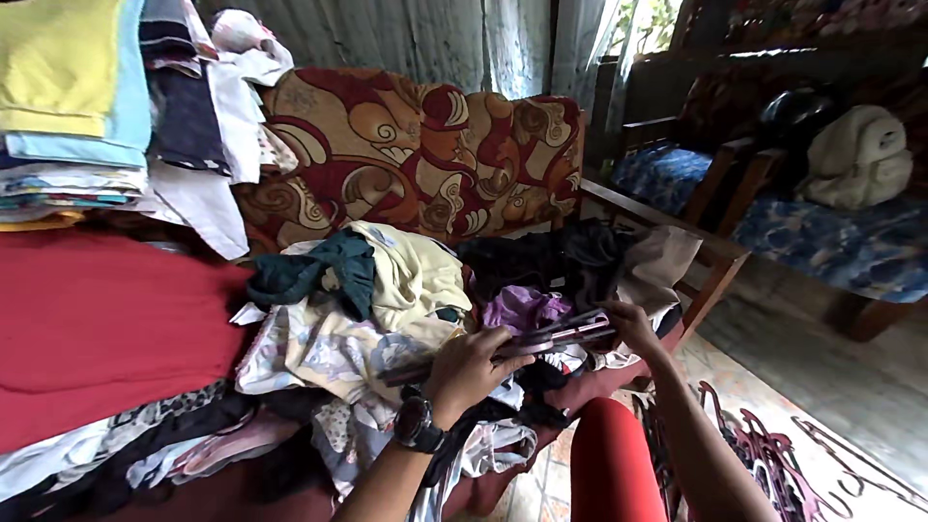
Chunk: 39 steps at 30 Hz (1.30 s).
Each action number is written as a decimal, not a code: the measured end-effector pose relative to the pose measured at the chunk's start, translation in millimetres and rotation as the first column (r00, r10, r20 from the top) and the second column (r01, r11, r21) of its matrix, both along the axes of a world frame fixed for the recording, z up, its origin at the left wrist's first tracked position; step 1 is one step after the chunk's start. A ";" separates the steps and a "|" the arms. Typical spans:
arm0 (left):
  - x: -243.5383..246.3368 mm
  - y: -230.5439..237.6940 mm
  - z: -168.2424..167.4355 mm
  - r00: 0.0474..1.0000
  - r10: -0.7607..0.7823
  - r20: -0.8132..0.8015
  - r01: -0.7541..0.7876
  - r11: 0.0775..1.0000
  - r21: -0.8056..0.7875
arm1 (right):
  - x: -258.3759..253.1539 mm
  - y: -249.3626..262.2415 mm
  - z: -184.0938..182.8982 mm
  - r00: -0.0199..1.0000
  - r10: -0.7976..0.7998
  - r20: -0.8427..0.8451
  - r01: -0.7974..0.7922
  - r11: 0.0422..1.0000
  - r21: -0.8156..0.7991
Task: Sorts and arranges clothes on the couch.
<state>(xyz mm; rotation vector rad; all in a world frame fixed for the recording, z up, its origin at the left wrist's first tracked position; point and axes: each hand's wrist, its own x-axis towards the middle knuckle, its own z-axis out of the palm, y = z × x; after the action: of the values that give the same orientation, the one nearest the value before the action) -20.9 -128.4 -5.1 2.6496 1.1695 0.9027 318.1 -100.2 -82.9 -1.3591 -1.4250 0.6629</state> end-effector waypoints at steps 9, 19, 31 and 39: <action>19.6 2.7 -13.8 0.999 -0.041 0.031 0.033 0.974 0.226 | -12.2 -2.7 -2.0 0.565 0.030 -0.825 -0.190 0.977 -0.094; 28.7 -5.1 -29.2 0.986 -0.163 0.025 0.144 0.926 0.348 | 5.6 18.9 -9.0 0.558 -0.174 -0.811 0.079 0.984 -0.157; -11.3 -8.5 12.5 0.918 0.017 0.397 0.005 0.998 -0.055 | -6.6 -75.1 65.6 0.947 -0.244 -0.207 0.320 0.731 0.602; 14.7 -33.7 38.6 0.960 -0.189 0.204 0.145 0.966 0.216 | -79.4 -102.5 82.3 0.852 -0.072 0.518 -0.175 0.894 0.412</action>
<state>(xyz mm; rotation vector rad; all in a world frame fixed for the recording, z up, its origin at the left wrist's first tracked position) -6.2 -162.1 33.5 2.6554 0.8289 1.3046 238.6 -202.7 -0.6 -1.1681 -1.9112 -0.0403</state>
